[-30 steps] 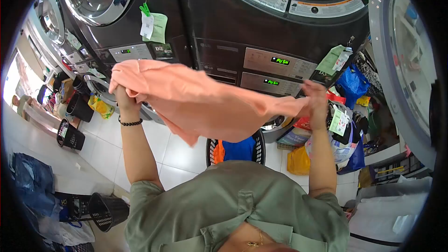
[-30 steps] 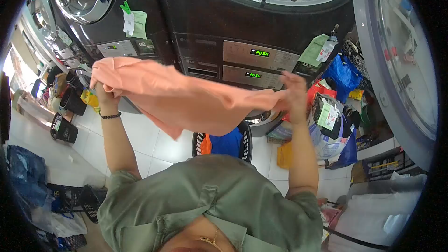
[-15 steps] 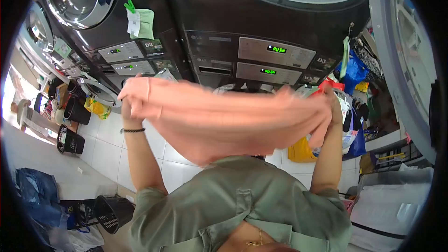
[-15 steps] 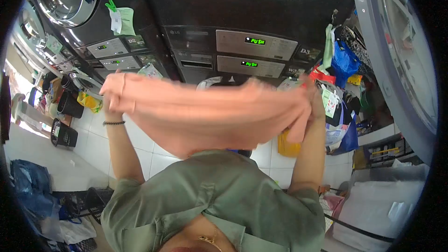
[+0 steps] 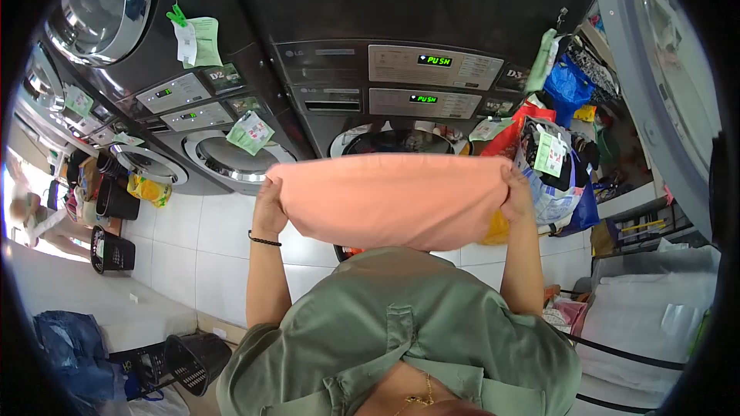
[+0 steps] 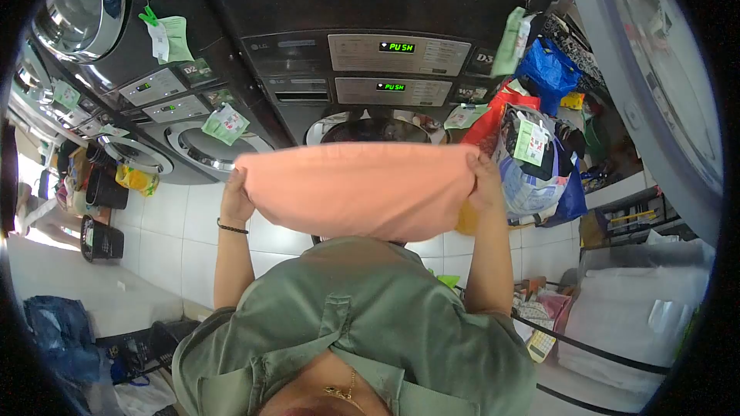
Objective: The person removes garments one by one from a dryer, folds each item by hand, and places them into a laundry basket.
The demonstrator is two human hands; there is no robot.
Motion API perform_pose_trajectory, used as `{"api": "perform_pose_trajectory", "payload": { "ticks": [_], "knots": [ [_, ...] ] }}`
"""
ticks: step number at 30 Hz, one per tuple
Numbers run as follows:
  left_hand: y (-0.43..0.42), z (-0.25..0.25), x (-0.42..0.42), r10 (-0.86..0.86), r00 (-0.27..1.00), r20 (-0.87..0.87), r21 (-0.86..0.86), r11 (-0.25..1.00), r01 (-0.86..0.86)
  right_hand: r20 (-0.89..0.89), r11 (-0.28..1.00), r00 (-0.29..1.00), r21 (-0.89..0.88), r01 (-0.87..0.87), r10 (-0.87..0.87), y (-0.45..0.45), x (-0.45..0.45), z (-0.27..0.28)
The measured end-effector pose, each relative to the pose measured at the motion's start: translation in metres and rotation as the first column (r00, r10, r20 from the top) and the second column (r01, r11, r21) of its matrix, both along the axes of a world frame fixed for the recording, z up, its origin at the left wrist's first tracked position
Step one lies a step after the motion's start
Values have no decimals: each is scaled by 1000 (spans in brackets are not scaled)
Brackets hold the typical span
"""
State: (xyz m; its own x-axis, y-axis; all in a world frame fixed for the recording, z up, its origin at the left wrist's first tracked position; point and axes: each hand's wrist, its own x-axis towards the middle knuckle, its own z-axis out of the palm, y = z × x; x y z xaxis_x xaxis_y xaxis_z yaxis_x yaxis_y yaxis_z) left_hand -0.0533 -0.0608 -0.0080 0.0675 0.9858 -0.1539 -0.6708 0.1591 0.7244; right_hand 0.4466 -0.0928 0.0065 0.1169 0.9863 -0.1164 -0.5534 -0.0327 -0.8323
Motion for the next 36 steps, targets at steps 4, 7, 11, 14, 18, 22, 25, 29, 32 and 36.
{"api": "perform_pose_trajectory", "payload": {
  "ticks": [4,7,11,14,18,22,25,29,32,36],
  "knots": [
    [17,20,5,48,960,-275,105,994,-19,500,984,857,175,45,-128,-1,-32,47],
    [22,32,-7,204,863,-463,279,957,-77,709,974,670,201,109,-221,-5,-10,48],
    [-2,61,-33,178,534,-827,253,965,71,934,962,268,185,199,-236,-31,28,57],
    [-2,71,-55,594,130,-794,606,756,249,784,849,326,503,163,-528,-38,34,77],
    [25,94,-17,446,591,-672,526,850,-43,560,836,630,454,310,-538,-3,20,82],
    [48,65,42,500,487,-716,491,857,-157,410,874,779,323,362,-475,30,-35,52],
    [17,51,110,513,395,-762,565,825,20,618,988,778,151,23,-113,8,-118,48],
    [-28,59,176,-39,879,-475,323,922,215,432,939,884,193,-284,178,-6,-182,42],
    [-8,30,161,74,630,-773,354,874,332,724,924,689,247,-290,23,3,-162,43],
    [9,24,143,-149,719,-679,264,864,428,909,802,-75,319,-506,-409,26,-130,14]
  ]
}}
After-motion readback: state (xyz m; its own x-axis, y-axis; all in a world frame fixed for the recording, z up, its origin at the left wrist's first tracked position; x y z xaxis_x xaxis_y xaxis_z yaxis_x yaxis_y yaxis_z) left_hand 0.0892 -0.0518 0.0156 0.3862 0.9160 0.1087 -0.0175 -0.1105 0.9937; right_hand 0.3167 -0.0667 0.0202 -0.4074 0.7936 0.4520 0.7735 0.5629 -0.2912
